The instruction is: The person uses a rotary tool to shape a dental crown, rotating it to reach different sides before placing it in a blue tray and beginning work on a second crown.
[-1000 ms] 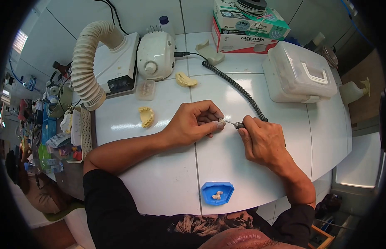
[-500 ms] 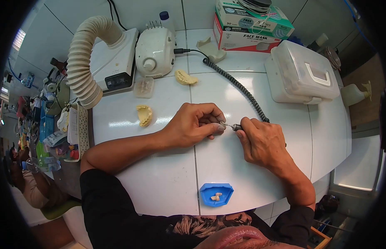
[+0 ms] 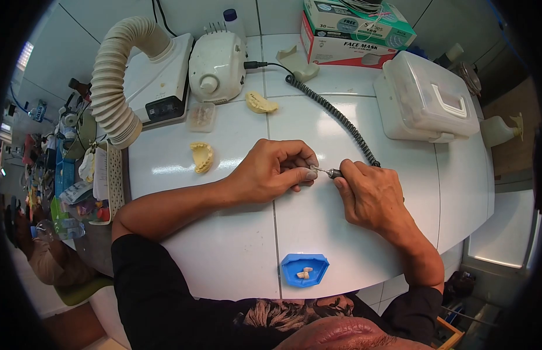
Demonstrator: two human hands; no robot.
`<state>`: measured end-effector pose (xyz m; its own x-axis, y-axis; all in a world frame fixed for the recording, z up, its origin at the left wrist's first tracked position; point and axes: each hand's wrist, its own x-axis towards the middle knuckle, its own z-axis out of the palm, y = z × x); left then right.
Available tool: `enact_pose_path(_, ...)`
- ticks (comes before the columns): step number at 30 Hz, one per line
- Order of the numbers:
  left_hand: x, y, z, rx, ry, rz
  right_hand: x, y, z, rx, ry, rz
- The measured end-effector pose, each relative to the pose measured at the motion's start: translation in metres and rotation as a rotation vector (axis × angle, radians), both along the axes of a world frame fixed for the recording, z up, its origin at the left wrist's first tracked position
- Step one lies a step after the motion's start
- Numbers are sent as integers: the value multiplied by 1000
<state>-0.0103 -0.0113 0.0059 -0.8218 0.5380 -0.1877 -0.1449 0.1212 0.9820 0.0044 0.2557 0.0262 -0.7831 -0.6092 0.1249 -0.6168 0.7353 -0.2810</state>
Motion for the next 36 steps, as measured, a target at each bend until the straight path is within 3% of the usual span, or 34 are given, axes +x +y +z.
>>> enact_pose_path(36, 0, 0, -1, -17, 39, -3, -2, 1, 2, 9, -41, 4)
